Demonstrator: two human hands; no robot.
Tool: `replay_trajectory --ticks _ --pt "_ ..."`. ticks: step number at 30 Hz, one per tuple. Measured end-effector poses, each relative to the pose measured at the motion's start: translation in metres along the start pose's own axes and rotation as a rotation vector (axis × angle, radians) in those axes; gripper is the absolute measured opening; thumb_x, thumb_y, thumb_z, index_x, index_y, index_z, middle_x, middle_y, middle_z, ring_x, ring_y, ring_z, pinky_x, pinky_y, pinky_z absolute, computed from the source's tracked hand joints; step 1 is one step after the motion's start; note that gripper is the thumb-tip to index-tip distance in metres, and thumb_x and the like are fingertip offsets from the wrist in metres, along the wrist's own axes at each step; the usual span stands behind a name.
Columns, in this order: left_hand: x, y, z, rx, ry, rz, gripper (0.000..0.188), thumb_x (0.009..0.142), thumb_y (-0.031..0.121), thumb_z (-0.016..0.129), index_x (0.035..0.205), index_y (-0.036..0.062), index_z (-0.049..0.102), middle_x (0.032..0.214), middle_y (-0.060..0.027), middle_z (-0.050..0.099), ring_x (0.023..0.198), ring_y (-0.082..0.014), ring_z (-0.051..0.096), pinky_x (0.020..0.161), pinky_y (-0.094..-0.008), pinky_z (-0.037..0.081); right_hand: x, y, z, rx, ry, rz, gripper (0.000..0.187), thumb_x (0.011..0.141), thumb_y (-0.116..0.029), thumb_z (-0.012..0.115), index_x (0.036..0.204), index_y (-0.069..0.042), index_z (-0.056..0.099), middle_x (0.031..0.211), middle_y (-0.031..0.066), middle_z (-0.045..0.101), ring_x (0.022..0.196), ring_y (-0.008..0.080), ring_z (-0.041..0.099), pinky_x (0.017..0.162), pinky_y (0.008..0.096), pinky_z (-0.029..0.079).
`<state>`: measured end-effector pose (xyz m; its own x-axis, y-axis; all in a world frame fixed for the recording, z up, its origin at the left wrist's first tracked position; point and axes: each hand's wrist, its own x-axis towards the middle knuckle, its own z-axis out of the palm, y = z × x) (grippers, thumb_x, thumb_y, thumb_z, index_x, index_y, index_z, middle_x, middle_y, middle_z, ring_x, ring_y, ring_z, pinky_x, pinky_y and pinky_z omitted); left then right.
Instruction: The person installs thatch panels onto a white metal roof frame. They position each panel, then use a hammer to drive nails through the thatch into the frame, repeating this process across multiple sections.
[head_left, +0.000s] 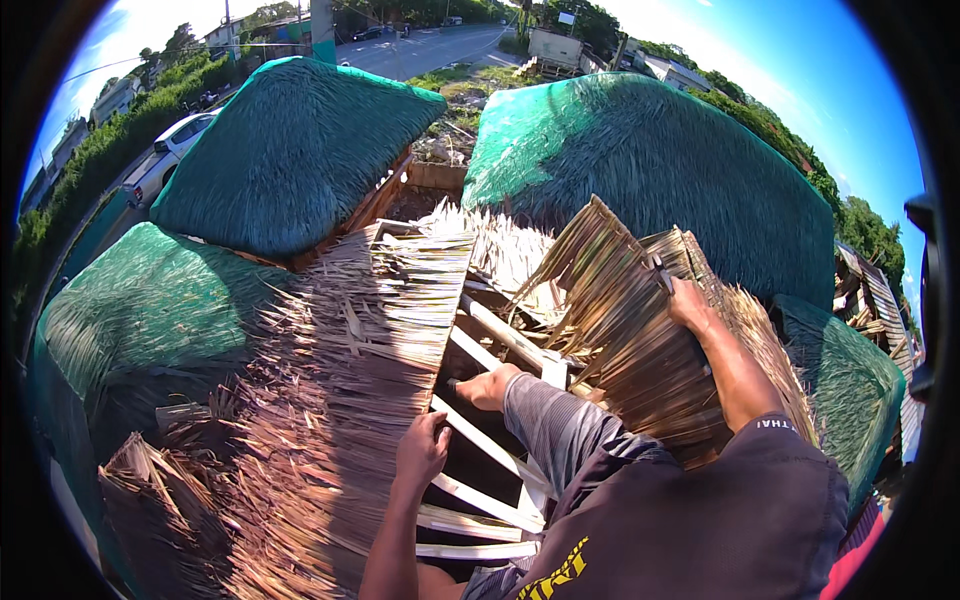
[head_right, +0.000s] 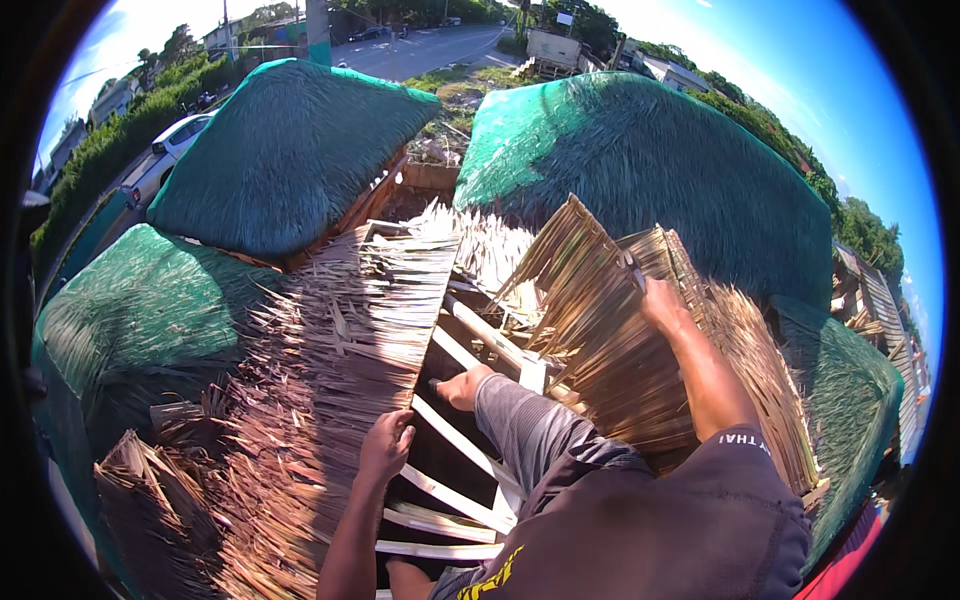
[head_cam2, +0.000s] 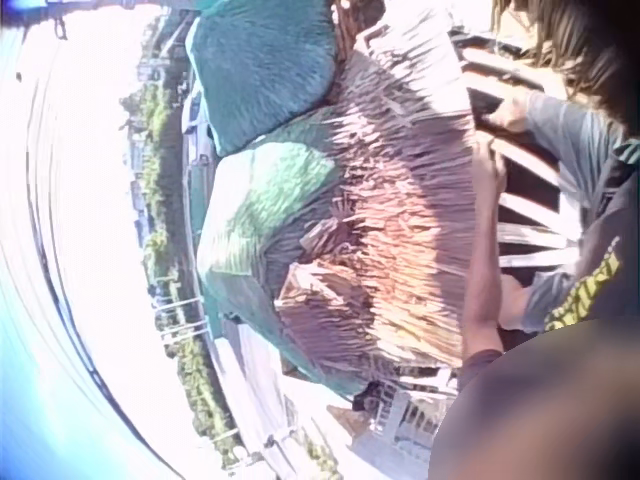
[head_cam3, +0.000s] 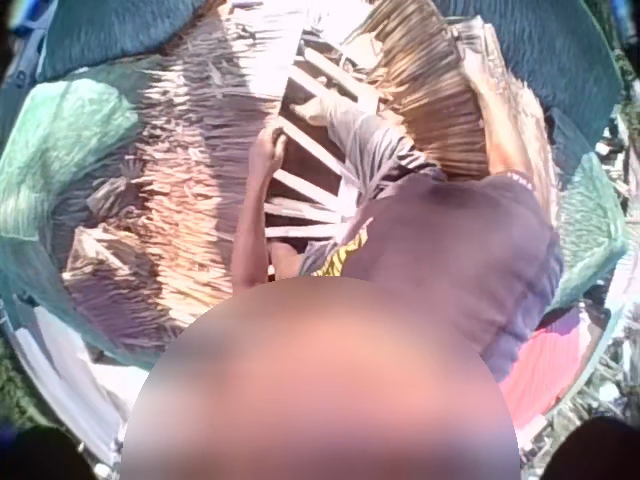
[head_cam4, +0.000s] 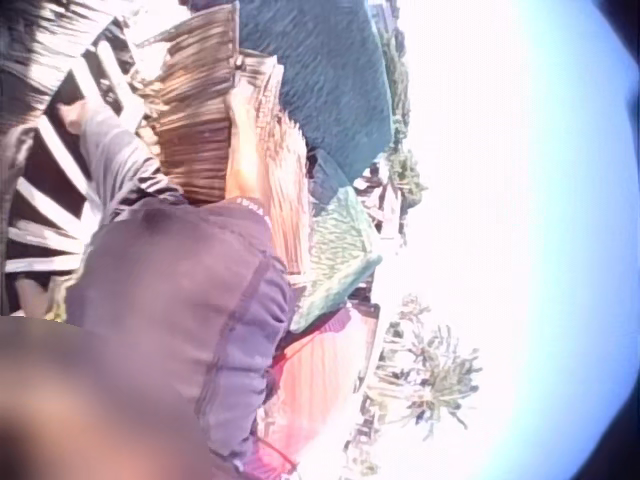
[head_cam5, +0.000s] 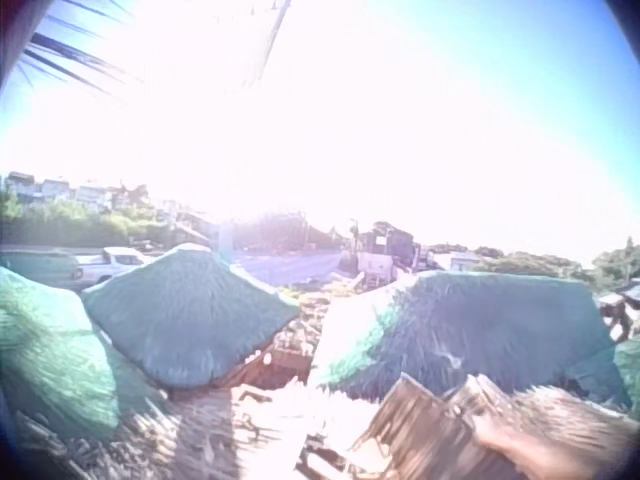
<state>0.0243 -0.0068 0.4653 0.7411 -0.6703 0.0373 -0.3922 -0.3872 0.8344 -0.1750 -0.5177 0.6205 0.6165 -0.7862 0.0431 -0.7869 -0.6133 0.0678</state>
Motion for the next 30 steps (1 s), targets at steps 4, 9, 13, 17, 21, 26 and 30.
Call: replay_trajectory --ticks 4,9,13,17,21,26,30 --pt "-0.011 0.032 0.033 -0.028 0.046 -0.102 0.028 0.093 0.013 0.065 0.119 0.0050 0.067 0.111 -0.0153 0.069 0.100 -0.0288 0.070 0.087 -0.0380 0.055 0.090 -0.008 -0.076 0.264 0.129 -0.241 0.026 0.087 -0.013 0.051 0.104 0.001 0.066 0.105 0.0264 0.069 0.103 0.0437 0.066 0.087 0.0514 0.054" --pt "0.010 0.112 0.079 -0.141 -0.119 0.048 0.028 0.095 0.016 0.068 0.122 0.0054 0.066 0.114 -0.0141 0.069 0.109 -0.0241 0.069 0.091 -0.0350 0.055 0.056 -0.088 0.008 0.174 -0.303 -0.321 0.034 0.082 -0.012 0.061 0.113 0.001 0.070 0.112 0.0250 0.070 0.105 0.0364 0.069 0.090 0.0430 0.055" --pt "0.040 0.107 0.050 -0.057 -0.225 0.071 0.030 0.094 0.020 0.068 0.121 0.0072 0.066 0.112 -0.0149 0.068 0.102 -0.0314 0.070 0.085 -0.0408 0.055 0.029 -0.132 0.016 0.244 -0.252 -0.374 0.030 0.080 -0.010 0.063 0.106 0.001 0.071 0.108 0.0233 0.071 0.102 0.0369 0.070 0.088 0.0432 0.056" --pt "0.081 0.090 -0.009 0.211 -0.127 0.183 0.026 0.094 0.021 0.063 0.118 0.0110 0.068 0.112 -0.0120 0.069 0.099 -0.0339 0.068 0.085 -0.0430 0.055 0.062 -0.232 -0.021 0.056 -0.274 -0.592 0.023 0.084 -0.012 0.060 0.102 -0.001 0.069 0.100 0.0223 0.072 0.095 0.0366 0.071 0.081 0.0456 0.057" --pt "0.089 0.097 -0.022 0.027 -0.028 0.364 0.024 0.090 0.010 0.065 0.114 0.0116 0.069 0.107 -0.0095 0.070 0.094 -0.0310 0.069 0.081 -0.0394 0.056 0.088 -0.331 -0.035 -0.055 -0.149 -0.861 0.018 0.091 -0.016 0.055 0.099 -0.004 0.066 0.087 0.0181 0.071 0.086 0.0348 0.072 0.075 0.0470 0.056" --pt "0.051 0.093 0.007 -0.289 0.575 0.045 0.016 0.093 0.003 0.063 0.108 0.0004 0.068 0.101 -0.0128 0.071 0.090 -0.0220 0.069 0.081 -0.0330 0.054 -0.001 -0.407 -0.019 0.084 -0.175 -1.175 0.022 0.089 -0.019 0.061 0.101 -0.007 0.075 0.097 0.0101 0.075 0.094 0.0248 0.074 0.075 0.0398 0.060" --pt "-0.039 0.093 0.057 -0.456 0.632 -0.398 0.013 0.097 0.007 0.059 0.102 -0.0011 0.068 0.094 -0.0061 0.071 0.087 -0.0145 0.065 0.077 -0.0315 0.051 -0.116 -0.395 0.020 -0.085 -0.313 -1.296 0.025 0.068 -0.015 0.082 0.093 -0.018 0.081 0.092 0.0030 0.077 0.083 0.0217 0.075 0.066 0.0439 0.063"
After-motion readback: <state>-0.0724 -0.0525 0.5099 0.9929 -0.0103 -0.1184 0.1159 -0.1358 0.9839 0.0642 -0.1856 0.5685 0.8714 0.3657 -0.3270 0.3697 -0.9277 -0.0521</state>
